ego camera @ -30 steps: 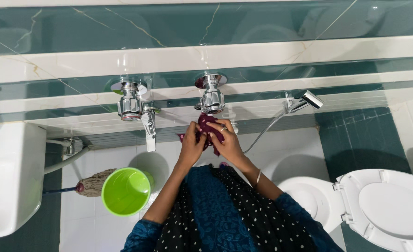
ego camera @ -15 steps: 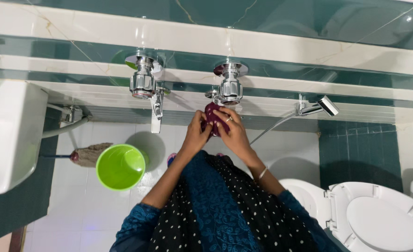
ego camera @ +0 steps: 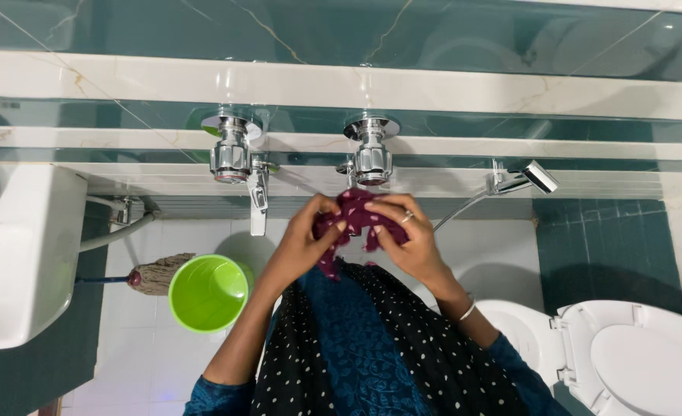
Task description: The person wipes the chrome fixtures and faucets on a bathroom wall with a cloth, handling the cloth to rub different parts of the metal surfaces.
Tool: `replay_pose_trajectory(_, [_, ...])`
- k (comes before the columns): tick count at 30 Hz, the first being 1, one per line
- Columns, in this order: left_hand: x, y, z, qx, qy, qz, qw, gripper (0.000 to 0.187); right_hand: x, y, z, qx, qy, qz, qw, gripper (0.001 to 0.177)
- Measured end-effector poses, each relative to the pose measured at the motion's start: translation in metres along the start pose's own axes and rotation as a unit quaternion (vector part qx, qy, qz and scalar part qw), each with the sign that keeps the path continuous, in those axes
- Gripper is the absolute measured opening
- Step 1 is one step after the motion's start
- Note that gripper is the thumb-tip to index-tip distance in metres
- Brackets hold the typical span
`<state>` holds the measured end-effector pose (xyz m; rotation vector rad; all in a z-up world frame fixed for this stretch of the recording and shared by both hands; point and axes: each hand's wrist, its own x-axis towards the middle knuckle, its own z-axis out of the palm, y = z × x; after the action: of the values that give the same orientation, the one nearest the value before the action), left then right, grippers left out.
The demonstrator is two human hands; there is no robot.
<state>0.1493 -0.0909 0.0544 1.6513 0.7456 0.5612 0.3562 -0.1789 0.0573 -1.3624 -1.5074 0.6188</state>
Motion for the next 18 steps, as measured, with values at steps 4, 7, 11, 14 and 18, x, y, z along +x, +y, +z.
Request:
replay_pose_trajectory(4, [0.014, 0.084, -0.006, 0.140, 0.157, 0.246, 0.946, 0.035, 0.038, -0.035, -0.017, -0.069, 0.127, -0.198, 0.970, 0.040])
replay_pose_trajectory(7, [0.052, 0.097, -0.003, 0.174, 0.186, 0.226, 0.940, 0.040, 0.071, -0.021, -0.005, -0.098, 0.125, -0.158, 0.975, 0.041])
replay_pose_trajectory(11, [0.058, 0.079, 0.015, 0.329, 0.180, 0.242, 0.895, 0.042, 0.055, 0.011, 0.015, 0.001, 0.209, -0.103, 0.972, 0.036])
replay_pose_trajectory(14, [0.065, 0.063, 0.019, 0.399, 0.164, 0.319, 0.844, 0.045, 0.047, 0.017, 0.025, 0.250, 0.219, 0.053, 0.942, 0.039])
replay_pose_trajectory(18, [0.064, 0.046, 0.016, 0.204, 0.176, 0.247, 0.931, 0.047, 0.061, -0.015, 0.007, 0.039, 0.221, -0.073, 0.972, 0.030])
